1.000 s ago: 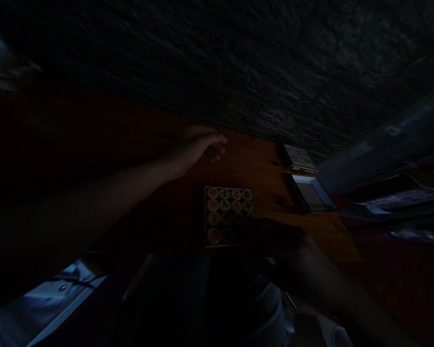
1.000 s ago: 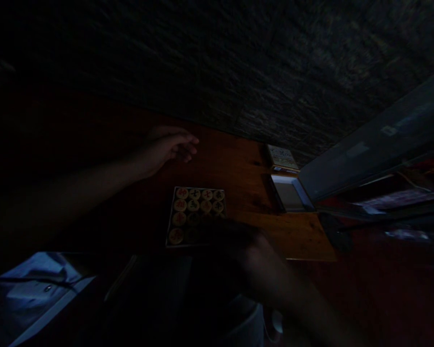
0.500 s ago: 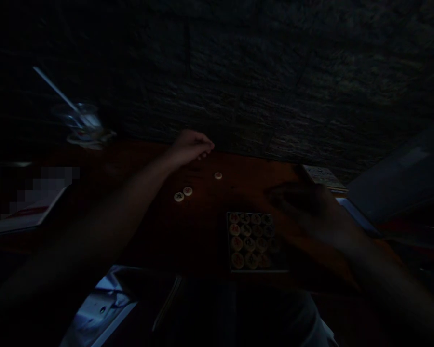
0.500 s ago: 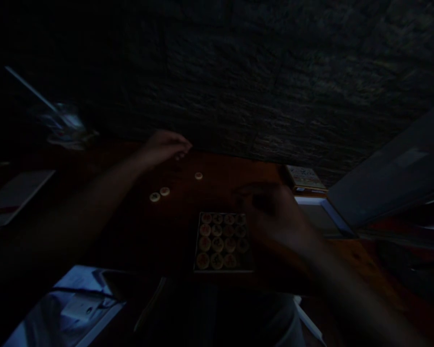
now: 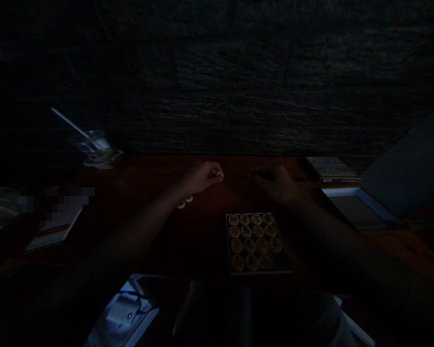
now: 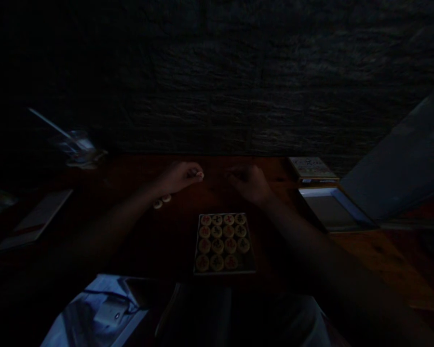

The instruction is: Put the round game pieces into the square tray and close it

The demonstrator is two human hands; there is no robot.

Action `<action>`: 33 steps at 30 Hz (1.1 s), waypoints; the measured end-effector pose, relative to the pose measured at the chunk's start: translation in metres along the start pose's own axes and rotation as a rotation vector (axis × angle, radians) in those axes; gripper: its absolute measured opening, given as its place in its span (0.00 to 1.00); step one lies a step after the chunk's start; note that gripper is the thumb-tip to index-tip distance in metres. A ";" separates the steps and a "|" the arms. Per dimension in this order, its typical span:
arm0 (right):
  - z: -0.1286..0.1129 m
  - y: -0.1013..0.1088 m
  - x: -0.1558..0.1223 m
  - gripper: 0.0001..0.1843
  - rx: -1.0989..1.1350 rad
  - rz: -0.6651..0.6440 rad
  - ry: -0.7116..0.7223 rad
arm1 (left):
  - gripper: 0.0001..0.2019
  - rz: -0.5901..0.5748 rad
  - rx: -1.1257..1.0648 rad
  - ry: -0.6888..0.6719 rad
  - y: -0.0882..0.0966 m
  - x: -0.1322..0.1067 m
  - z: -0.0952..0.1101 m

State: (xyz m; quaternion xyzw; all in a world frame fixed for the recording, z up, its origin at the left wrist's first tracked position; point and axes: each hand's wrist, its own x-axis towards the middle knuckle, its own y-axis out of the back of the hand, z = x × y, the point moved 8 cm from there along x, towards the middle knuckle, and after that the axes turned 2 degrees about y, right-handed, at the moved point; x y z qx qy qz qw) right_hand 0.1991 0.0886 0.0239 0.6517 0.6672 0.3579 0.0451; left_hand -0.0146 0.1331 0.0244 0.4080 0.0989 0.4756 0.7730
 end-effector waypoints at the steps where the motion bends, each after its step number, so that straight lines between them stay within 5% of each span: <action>1: 0.002 0.001 -0.002 0.16 0.020 0.006 -0.012 | 0.06 0.011 -0.052 0.004 -0.001 0.001 0.005; 6: -0.004 -0.013 -0.006 0.29 0.272 -0.053 -0.119 | 0.11 0.035 -0.349 0.041 -0.007 0.008 0.042; 11: -0.020 -0.010 -0.006 0.30 0.406 0.030 -0.077 | 0.12 0.010 -0.500 0.097 -0.017 0.010 0.066; 21: -0.020 -0.022 -0.010 0.27 0.488 -0.013 -0.152 | 0.21 0.037 -0.592 0.081 -0.026 -0.007 0.051; 33: -0.025 -0.025 -0.020 0.29 0.415 -0.005 -0.146 | 0.13 0.207 -0.547 -0.075 -0.027 -0.021 0.048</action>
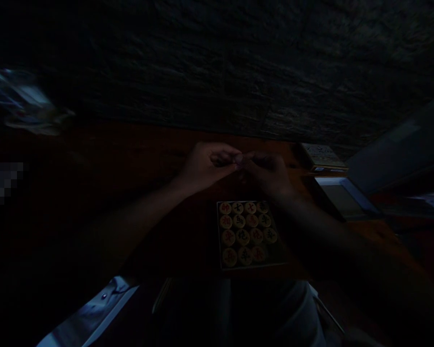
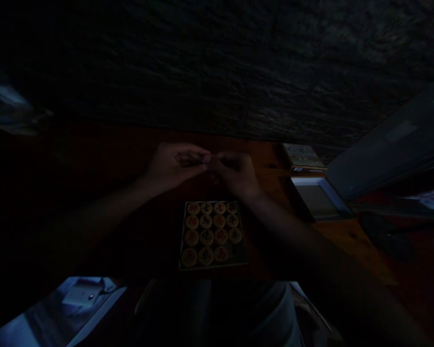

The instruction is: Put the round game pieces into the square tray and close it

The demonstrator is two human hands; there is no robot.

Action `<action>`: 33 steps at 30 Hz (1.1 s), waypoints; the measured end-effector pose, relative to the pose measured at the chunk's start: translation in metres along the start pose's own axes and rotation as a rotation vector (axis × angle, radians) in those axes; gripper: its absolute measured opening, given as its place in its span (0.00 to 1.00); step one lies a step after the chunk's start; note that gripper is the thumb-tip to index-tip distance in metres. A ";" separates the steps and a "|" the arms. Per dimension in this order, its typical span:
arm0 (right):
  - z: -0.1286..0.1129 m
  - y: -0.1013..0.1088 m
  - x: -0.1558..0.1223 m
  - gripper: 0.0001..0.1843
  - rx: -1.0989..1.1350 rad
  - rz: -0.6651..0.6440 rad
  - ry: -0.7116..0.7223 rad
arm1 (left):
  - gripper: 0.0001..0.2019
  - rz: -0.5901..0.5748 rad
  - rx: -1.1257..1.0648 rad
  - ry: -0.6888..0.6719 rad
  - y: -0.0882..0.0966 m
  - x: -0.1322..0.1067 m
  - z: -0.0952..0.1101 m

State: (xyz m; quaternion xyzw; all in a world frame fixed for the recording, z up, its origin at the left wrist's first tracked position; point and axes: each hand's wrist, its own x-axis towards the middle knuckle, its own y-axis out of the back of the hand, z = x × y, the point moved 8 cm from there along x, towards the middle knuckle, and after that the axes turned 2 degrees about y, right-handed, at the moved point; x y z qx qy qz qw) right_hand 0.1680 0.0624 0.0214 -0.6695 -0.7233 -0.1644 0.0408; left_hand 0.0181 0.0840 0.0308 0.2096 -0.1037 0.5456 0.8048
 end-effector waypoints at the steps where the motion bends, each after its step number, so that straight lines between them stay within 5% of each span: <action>1: -0.001 0.000 0.000 0.29 -0.005 0.005 0.008 | 0.12 0.005 0.001 0.006 -0.001 0.000 0.000; 8: -0.011 -0.001 0.000 0.27 -0.042 0.007 0.064 | 0.12 0.042 -0.146 0.061 0.000 0.001 -0.002; 16: -0.011 0.005 0.000 0.27 -0.071 0.030 0.105 | 0.10 0.066 0.017 -0.010 -0.001 -0.005 0.007; 33: -0.009 0.001 0.000 0.23 0.091 -0.010 0.063 | 0.09 0.054 -0.032 -0.087 -0.003 -0.004 0.008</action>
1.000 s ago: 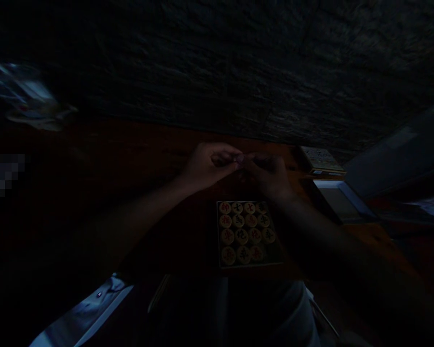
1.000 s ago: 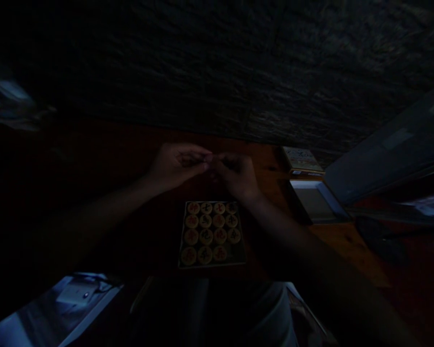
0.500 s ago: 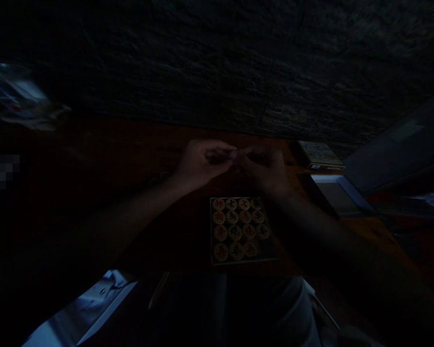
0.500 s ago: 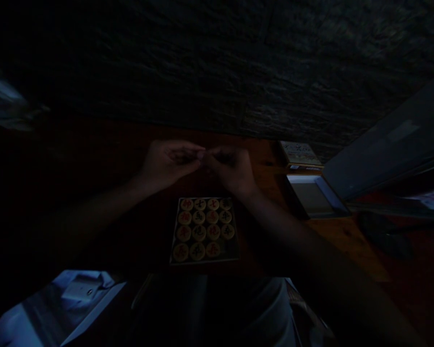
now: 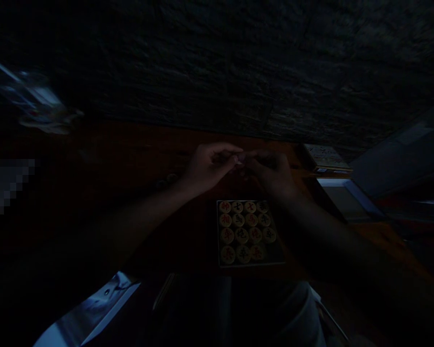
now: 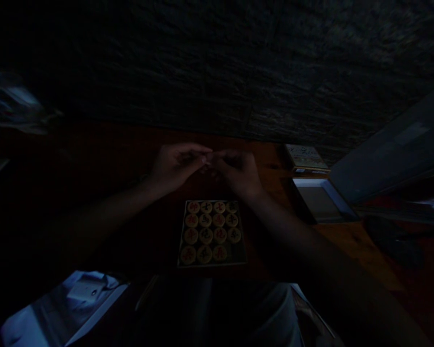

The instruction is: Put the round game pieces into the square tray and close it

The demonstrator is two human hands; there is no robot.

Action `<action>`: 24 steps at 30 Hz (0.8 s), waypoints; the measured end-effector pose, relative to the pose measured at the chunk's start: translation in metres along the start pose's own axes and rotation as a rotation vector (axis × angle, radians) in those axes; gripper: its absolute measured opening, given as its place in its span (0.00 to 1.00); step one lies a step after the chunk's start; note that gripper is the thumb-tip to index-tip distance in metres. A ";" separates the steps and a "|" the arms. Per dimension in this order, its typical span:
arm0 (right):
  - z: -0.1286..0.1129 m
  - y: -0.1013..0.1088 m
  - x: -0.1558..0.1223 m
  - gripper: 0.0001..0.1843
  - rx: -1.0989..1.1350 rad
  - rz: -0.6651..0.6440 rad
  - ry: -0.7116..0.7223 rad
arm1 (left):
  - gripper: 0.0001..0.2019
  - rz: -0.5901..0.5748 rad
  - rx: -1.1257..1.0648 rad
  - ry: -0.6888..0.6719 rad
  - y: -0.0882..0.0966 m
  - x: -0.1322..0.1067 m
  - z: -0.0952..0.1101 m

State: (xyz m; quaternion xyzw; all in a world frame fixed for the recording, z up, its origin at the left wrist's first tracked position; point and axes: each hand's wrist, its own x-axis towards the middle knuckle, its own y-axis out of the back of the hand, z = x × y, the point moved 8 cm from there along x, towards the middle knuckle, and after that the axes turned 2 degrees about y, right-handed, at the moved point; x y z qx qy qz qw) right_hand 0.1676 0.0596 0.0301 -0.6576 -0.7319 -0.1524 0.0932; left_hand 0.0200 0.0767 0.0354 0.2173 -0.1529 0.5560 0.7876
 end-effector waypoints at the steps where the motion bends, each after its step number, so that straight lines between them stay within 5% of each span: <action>1: 0.000 0.001 0.000 0.22 0.001 0.007 0.003 | 0.09 -0.007 0.006 -0.002 -0.001 0.000 0.000; 24: -0.003 0.000 0.001 0.15 0.068 -0.029 0.047 | 0.13 0.035 -0.062 0.018 0.003 -0.001 0.006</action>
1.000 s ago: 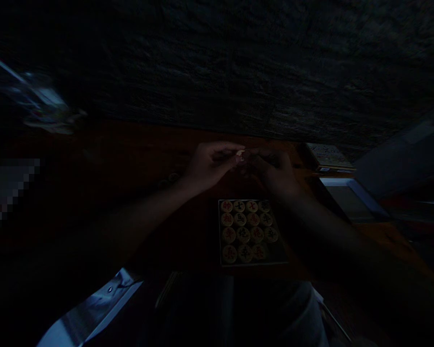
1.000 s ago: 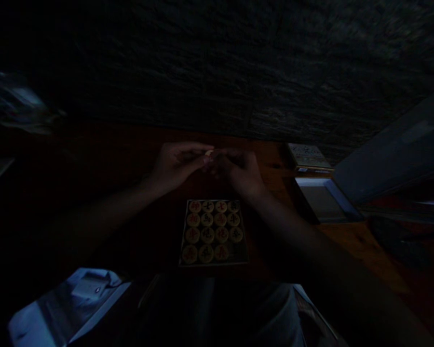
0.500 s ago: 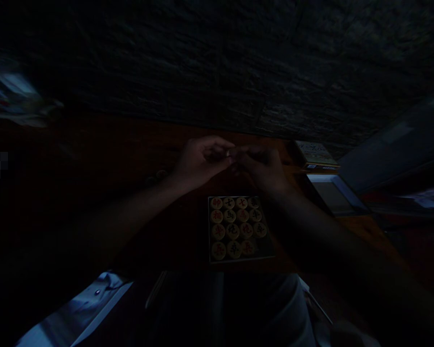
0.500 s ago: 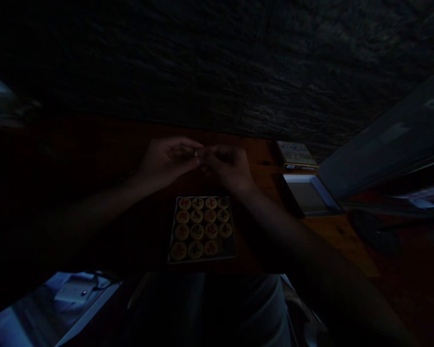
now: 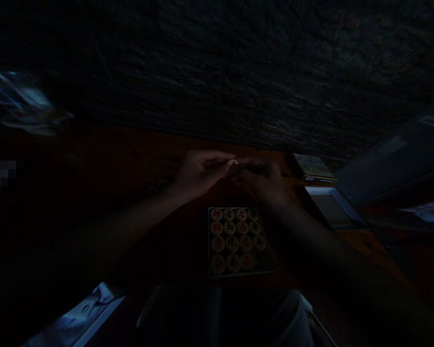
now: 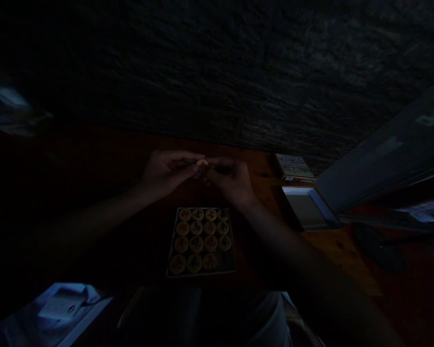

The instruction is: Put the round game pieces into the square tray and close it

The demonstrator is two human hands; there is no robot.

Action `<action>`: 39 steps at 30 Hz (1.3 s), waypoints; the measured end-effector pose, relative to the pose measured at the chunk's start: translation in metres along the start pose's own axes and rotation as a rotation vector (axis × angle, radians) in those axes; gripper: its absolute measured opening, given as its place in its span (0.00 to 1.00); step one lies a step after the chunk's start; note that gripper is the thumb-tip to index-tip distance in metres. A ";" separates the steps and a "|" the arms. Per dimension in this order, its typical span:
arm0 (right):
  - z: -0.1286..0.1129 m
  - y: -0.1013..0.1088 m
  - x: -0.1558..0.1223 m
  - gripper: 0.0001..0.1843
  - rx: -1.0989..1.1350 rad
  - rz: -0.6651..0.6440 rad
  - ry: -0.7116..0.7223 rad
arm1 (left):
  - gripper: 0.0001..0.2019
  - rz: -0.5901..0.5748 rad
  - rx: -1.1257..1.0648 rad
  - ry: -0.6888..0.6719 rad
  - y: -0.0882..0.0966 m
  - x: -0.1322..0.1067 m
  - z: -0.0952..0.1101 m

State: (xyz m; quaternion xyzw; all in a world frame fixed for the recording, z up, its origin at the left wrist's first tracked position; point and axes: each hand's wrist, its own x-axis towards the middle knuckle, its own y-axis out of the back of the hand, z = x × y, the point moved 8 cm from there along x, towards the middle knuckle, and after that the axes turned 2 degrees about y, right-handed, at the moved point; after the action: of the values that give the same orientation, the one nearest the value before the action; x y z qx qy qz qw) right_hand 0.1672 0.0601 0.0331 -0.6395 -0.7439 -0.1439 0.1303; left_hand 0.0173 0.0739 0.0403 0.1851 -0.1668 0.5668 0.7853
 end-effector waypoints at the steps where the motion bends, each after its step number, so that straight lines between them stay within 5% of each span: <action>1: 0.000 0.000 0.000 0.15 0.002 0.008 -0.003 | 0.14 -0.006 -0.001 0.002 -0.001 0.000 0.000; 11: 0.004 0.005 -0.002 0.21 -0.093 0.063 -0.052 | 0.09 -0.054 0.067 -0.032 -0.006 -0.001 0.000; 27: 0.000 0.005 -0.001 0.17 -0.075 0.031 -0.027 | 0.16 0.041 -0.144 0.141 -0.001 -0.002 -0.008; 39: -0.008 0.003 -0.003 0.17 -0.039 0.063 -0.053 | 0.15 -0.004 -0.059 0.054 -0.003 -0.001 -0.005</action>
State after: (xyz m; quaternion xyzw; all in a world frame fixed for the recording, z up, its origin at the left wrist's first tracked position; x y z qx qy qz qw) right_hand 0.1701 0.0546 0.0398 -0.6686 -0.7237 -0.1372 0.1023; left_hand 0.0202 0.0740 0.0352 0.1469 -0.1615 0.5647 0.7959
